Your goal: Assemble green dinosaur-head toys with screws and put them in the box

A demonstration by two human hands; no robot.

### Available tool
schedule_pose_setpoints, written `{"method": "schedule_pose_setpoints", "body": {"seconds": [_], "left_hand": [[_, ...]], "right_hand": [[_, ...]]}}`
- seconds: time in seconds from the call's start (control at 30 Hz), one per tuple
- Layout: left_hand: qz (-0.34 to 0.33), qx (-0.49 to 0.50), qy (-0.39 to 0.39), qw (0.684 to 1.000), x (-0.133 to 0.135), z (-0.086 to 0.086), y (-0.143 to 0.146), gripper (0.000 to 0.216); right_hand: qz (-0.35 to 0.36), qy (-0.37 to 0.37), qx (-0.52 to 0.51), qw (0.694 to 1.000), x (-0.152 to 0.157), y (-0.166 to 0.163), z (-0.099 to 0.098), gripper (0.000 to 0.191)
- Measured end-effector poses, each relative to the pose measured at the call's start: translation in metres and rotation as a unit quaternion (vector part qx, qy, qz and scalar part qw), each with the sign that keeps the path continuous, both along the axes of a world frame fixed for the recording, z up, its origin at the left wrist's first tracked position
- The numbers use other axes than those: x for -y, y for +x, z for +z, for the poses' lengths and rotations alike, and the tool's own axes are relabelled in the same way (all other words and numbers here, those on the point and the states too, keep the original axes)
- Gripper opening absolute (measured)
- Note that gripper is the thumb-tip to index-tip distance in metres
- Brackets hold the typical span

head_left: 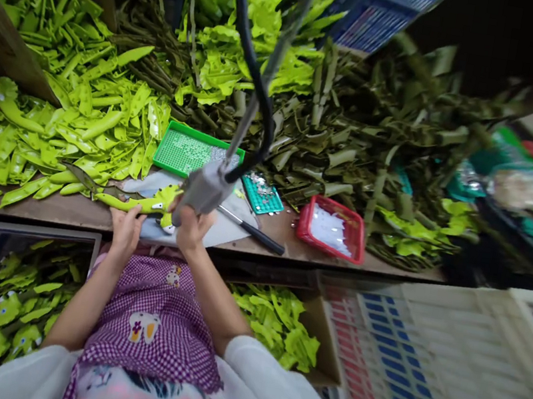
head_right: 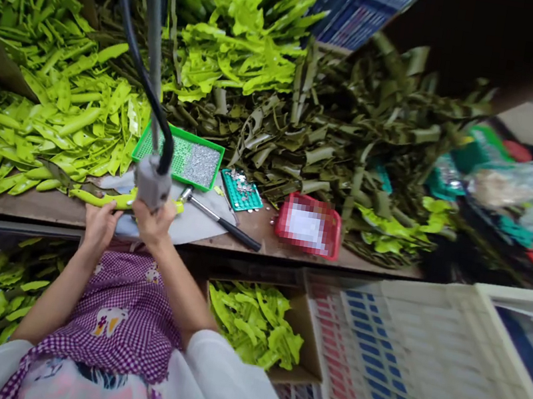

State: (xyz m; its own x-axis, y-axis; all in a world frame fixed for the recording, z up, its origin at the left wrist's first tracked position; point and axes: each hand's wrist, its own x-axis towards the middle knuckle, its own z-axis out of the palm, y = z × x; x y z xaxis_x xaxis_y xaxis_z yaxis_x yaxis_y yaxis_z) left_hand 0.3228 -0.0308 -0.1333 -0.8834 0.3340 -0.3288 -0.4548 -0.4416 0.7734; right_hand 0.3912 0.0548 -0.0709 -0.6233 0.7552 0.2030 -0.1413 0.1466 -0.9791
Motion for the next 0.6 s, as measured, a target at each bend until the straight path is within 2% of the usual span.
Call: {"method": "schedule_pose_setpoints", "body": {"seconds": [0.1, 0.17, 0.2, 0.27, 0.3, 0.37, 0.43, 0.5, 0.6], "left_hand": [[-0.007, -0.016, -0.015, 1.0, 0.002, 0.001, -0.001, 0.051], [-0.002, -0.011, -0.035, 0.999, 0.01, 0.005, 0.0, 0.049], [0.001, -0.004, -0.04, 0.999, 0.017, 0.009, 0.002, 0.048], [-0.001, 0.006, -0.035, 0.999, 0.034, 0.018, 0.005, 0.046], [-0.006, 0.005, -0.031, 0.999, 0.043, 0.023, 0.006, 0.043], [-0.022, -0.006, -0.03, 0.999, 0.057, 0.032, 0.007, 0.04], [-0.03, -0.026, -0.031, 0.999, 0.061, 0.042, 0.007, 0.04], [-0.024, -0.052, -0.027, 0.998, 0.058, 0.053, 0.005, 0.042], [-0.009, -0.093, -0.023, 0.995, 0.05, 0.069, 0.003, 0.043]], "right_hand": [[-0.08, 0.056, -0.044, 0.994, -0.007, -0.023, 0.041, 0.043], [-0.076, 0.1, -0.056, 0.99, -0.019, -0.02, 0.056, 0.041], [-0.071, 0.123, -0.046, 0.989, -0.026, -0.011, 0.056, 0.042], [-0.082, 0.144, 0.019, 0.986, -0.037, 0.017, 0.039, 0.045], [-0.08, 0.129, 0.077, 0.985, -0.04, 0.032, 0.025, 0.042], [-0.01, 0.064, 0.177, 0.982, -0.04, 0.058, -0.004, 0.038], [0.047, -0.014, 0.189, 0.981, -0.037, 0.073, -0.023, 0.047], [0.075, -0.107, 0.13, 0.983, -0.034, 0.078, -0.027, 0.048], [0.091, -0.209, 0.046, 0.973, -0.034, 0.078, -0.018, 0.048]]}}
